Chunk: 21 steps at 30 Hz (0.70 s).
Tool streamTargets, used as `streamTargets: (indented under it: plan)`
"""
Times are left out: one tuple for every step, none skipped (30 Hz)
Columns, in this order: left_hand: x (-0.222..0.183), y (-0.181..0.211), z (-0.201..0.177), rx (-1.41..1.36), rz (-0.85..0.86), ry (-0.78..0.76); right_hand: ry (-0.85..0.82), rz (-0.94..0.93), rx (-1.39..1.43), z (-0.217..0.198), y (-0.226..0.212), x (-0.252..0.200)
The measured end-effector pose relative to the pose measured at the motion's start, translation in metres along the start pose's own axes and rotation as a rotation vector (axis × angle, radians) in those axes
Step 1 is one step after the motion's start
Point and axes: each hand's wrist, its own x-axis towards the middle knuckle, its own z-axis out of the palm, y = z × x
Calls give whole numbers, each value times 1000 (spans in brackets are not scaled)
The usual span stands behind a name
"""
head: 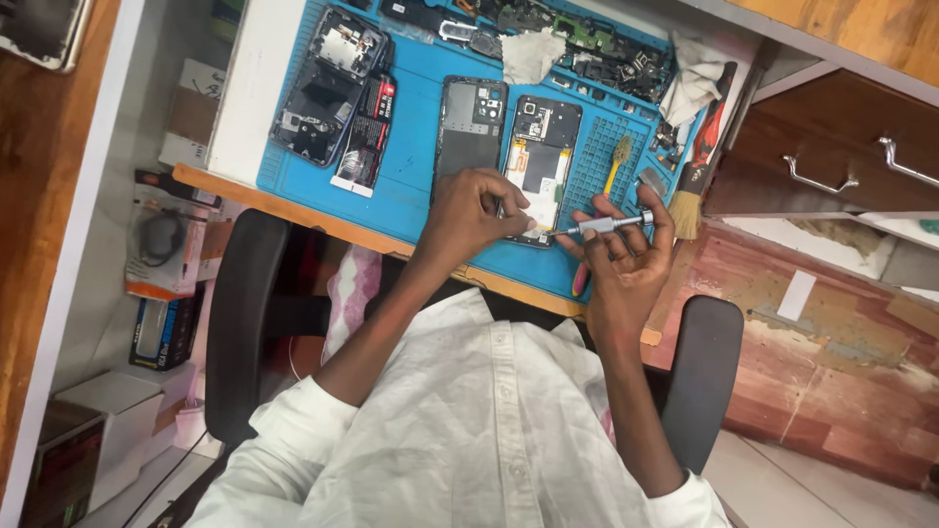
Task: The person uses a manual screwdriver to remove screws from the internal components of a mobile phone and then uses an electric screwdriver to tighten screws on the phone's back casing.
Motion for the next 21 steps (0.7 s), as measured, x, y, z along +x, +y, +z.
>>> streamTargets:
  plan:
    - [-2,1,3,15,25,25,15,-2,2,-2,0,0]
    - [-4,2,5,35,51,53,27,-6,10,-2,0,1]
    - [-5,5,7,55,78,81,39,-10,17,-1,1,2]
    - [-7,7,7,89,83,86,50,-5,23,1,1,3]
    - [-9,9,8,124,88,90,61,0,28,2,1,3]
    - [-10,11,9,156,91,94,73,7,30,2,0,3]
    - [-10,13,10,167,84,91,65,4,25,2,0,3]
    - [-10,14,11,181,77,89,57,1,21,2,0,3]
    - [-10,15,11,194,71,86,48,-2,18,2,0,3]
    - [-10,15,11,189,66,87,50,0,14,3,-1,3]
    - [-9,16,11,185,60,88,51,2,9,3,-1,3]
    - [-9,15,11,180,55,88,53,5,5,3,-1,2]
    - [-9,15,12,177,55,90,44,1,-7,3,0,2]
    - [-9,14,12,173,54,91,35,-2,-19,3,0,1]
    - [-9,13,12,170,53,93,26,-5,-31,3,0,1]
    - [-9,12,12,161,46,92,20,-5,-37,3,0,1]
    - [-9,12,13,152,38,92,15,-5,-42,3,0,1]
    - [-8,12,12,145,32,93,8,-5,-44,4,0,1]
    - [-8,12,12,148,41,105,5,-6,-45,4,0,1]
    - [-9,13,12,151,50,115,2,-8,-46,5,-1,0]
    - [-9,14,13,153,60,126,0,-10,-47,5,-1,0]
